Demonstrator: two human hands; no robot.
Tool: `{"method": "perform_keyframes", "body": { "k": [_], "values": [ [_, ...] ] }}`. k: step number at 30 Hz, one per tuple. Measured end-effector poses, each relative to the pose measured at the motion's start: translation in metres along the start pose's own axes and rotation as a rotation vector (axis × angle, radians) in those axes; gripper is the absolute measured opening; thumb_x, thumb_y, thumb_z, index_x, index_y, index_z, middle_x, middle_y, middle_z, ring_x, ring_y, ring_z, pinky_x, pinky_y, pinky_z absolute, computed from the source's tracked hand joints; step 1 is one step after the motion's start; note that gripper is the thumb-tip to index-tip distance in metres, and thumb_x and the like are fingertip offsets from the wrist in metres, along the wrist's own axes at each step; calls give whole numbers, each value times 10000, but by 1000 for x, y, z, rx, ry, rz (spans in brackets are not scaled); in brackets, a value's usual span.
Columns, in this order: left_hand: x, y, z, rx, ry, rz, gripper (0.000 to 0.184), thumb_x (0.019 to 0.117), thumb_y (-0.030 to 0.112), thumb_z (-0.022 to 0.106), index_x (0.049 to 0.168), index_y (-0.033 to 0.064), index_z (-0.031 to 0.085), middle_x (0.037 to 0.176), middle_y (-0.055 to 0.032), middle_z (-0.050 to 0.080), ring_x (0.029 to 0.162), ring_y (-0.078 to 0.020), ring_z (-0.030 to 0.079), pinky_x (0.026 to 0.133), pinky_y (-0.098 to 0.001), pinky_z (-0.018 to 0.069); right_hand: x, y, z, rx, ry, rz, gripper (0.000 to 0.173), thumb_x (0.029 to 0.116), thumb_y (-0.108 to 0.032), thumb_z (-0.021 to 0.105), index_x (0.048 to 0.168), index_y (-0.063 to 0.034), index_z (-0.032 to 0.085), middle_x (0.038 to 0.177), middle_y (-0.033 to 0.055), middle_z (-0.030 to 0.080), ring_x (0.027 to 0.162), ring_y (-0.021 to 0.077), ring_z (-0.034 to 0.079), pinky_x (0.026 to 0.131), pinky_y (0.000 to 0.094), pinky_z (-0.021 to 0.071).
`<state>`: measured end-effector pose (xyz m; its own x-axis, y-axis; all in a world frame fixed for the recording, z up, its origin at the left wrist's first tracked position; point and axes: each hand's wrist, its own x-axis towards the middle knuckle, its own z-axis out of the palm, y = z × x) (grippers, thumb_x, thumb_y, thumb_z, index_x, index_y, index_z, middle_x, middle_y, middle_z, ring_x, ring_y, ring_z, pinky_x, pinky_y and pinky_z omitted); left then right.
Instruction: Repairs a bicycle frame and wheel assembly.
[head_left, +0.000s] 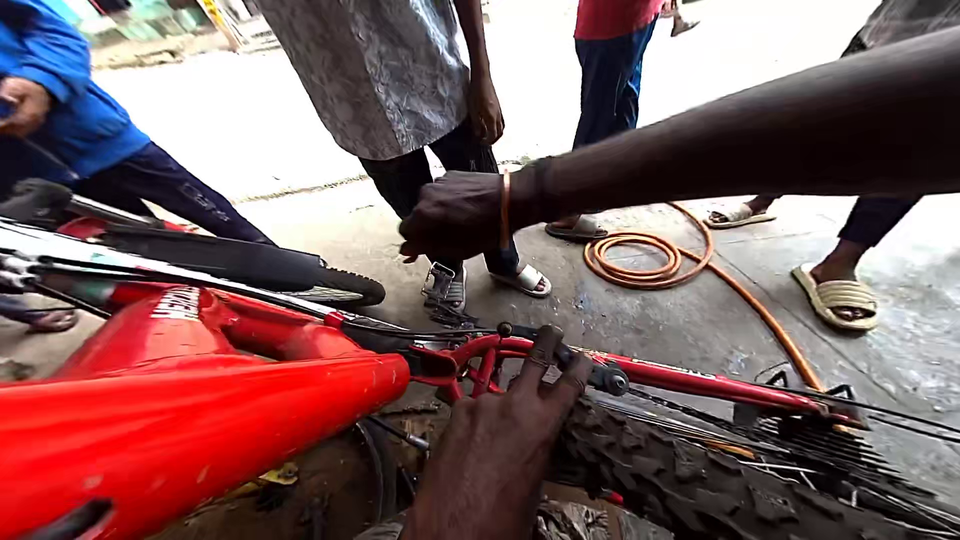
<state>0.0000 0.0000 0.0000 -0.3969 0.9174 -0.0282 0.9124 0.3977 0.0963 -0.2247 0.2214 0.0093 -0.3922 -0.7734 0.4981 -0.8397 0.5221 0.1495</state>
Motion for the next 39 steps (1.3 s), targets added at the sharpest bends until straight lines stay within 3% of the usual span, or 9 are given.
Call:
{"method": "perform_keyframes", "body": {
  "k": [5,10,15,21,24,28,30,32,39],
  "values": [
    [-4,-1,0,-10,-16,32,1111,613,132,899,1569,400,400,1665,-45,325,620,-250,662,508,-435,527,-28,-130,-112,319,-626,503,265,1052,-213,577,906,-30,702,709,55,604,654,177,590,616,389,478],
    [-1,3,-5,42,-56,0,1159,622,113,913,1612,329,349,1712,-61,205,692,-276,686,559,-447,556,-38,-156,-135,439,-709,578,233,1055,-243,574,979,-79,721,709,-1,614,624,82,570,590,295,458],
    [0,10,-13,24,-125,-30,1119,664,76,886,1621,248,330,1622,-114,381,762,-331,700,612,-470,566,-36,-163,-138,442,-776,626,289,1061,-271,568,906,-74,712,706,7,602,636,89,561,603,304,448],
    [2,10,-14,28,-151,-34,1058,705,38,839,1615,240,340,1548,-130,464,776,-340,695,620,-476,568,-34,-170,-132,713,-859,1102,350,1085,-316,523,983,-19,677,658,89,617,488,159,605,488,321,549],
    [2,10,-13,18,-138,-28,1055,703,25,835,1615,218,341,1572,-137,439,784,-339,697,619,-469,564,-41,-163,-129,594,-817,863,319,1076,-281,549,930,-37,694,630,45,601,494,117,577,485,290,508],
    [2,9,-10,21,-114,-28,1117,675,57,871,1628,232,315,1647,-107,337,812,-330,704,620,-462,573,-15,-153,-137,-91,-746,68,118,952,-227,675,869,-144,686,646,5,572,601,193,602,543,430,468],
    [1,7,-5,21,-48,-8,1113,653,35,867,1616,237,347,1638,-104,355,776,-307,702,604,-441,566,-2,-149,-141,-228,-665,-143,41,869,-160,708,878,-123,694,718,41,602,752,255,626,711,480,477],
    [0,8,-4,9,-38,-2,1112,653,24,871,1614,238,353,1625,-96,376,802,-307,701,619,-440,569,0,-144,-148,-203,-608,-89,110,951,-179,646,881,-121,708,759,39,637,815,250,643,772,477,485],
    [2,11,-15,-5,-145,-29,1076,710,79,863,1627,228,321,1664,-118,309,806,-357,700,630,-487,565,-32,-164,-135,287,-770,684,311,1069,-301,553,900,-93,712,716,17,631,659,131,608,632,359,489]
  ]
}}
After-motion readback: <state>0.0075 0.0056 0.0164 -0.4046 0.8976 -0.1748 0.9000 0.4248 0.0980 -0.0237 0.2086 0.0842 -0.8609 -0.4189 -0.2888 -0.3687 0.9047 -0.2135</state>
